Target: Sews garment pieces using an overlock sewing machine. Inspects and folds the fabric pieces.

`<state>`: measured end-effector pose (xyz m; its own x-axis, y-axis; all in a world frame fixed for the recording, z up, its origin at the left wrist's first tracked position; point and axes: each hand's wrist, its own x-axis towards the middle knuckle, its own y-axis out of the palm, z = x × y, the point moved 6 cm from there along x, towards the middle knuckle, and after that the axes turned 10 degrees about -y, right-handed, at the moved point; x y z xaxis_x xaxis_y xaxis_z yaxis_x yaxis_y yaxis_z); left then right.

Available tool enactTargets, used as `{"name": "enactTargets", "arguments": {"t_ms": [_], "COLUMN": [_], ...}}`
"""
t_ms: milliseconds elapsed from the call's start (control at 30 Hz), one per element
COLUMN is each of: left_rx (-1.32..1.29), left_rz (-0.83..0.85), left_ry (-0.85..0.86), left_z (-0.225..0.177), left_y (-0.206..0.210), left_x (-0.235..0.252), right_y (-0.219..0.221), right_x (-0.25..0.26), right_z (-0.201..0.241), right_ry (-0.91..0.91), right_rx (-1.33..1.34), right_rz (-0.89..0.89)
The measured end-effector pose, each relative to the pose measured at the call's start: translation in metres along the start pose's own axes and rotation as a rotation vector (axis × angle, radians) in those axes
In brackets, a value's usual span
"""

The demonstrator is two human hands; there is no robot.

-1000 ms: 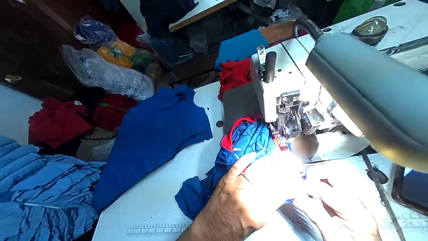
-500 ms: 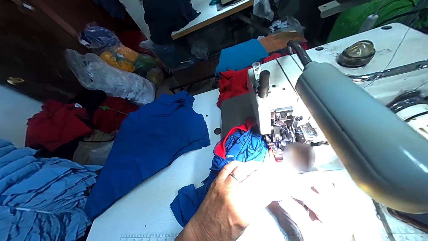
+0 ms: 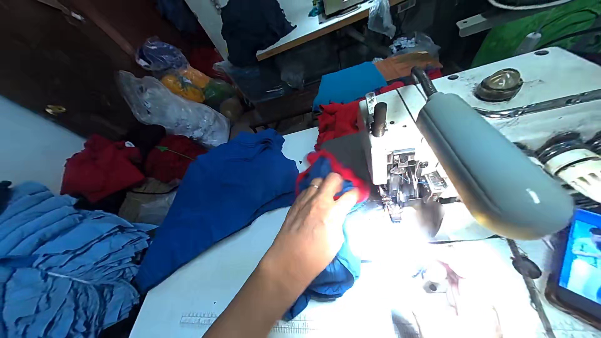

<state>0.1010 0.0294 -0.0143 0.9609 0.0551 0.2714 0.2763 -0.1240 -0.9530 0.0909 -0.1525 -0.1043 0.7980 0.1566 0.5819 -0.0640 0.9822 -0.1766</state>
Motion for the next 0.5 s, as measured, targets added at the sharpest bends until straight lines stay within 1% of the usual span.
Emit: {"name": "enactTargets", "arguments": {"t_ms": [33, 67, 133, 167, 200, 233, 300, 367, 400, 433, 467, 500], "left_rx": [0.083, 0.147, 0.125, 0.070, 0.009, -0.049, -0.157, -0.257, -0.341, -0.468, -0.636, -0.815], "left_rz": [0.062, 0.120, 0.281, 0.315, 0.284, 0.203, 0.023, -0.069, -0.061, -0.006, 0.091, 0.207], "left_ry": [-0.072, -0.089, 0.004, 0.081, 0.150, 0.195, 0.208, 0.201, 0.213, 0.242, 0.288, 0.333], "left_z": [-0.005, -0.015, -0.051, -0.069, -0.081, -0.086, -0.084, -0.078, -0.075, -0.072, -0.067, -0.060], "left_y": [-0.004, -0.008, -0.012, -0.009, -0.001, 0.012, 0.036, 0.039, 0.031, 0.018, 0.001, -0.018], "left_x": [-0.011, -0.026, -0.056, -0.064, -0.068, -0.067, -0.058, -0.053, -0.053, -0.054, -0.056, -0.060], "right_y": [0.001, 0.001, 0.001, 0.000, -0.002, -0.007, -0.019, -0.035, -0.041, -0.046, -0.050, -0.052], "right_x": [0.000, -0.001, -0.003, -0.002, 0.001, 0.004, 0.013, 0.025, 0.028, 0.029, 0.028, 0.025], "right_z": [0.003, 0.005, 0.016, 0.020, 0.018, 0.006, -0.022, -0.033, -0.028, -0.017, -0.003, 0.014], "right_ry": [-0.044, -0.097, -0.213, -0.241, -0.246, -0.227, -0.223, -0.261, -0.280, -0.310, -0.328, -0.311], "right_rx": [0.005, -0.014, -0.099, -0.151, -0.221, -0.282, -0.450, -0.563, -0.526, -0.390, -0.183, 0.063], "right_rz": [0.027, 0.104, 0.315, 0.430, 0.507, 0.538, 0.472, 0.362, 0.315, 0.299, 0.336, 0.443]}}
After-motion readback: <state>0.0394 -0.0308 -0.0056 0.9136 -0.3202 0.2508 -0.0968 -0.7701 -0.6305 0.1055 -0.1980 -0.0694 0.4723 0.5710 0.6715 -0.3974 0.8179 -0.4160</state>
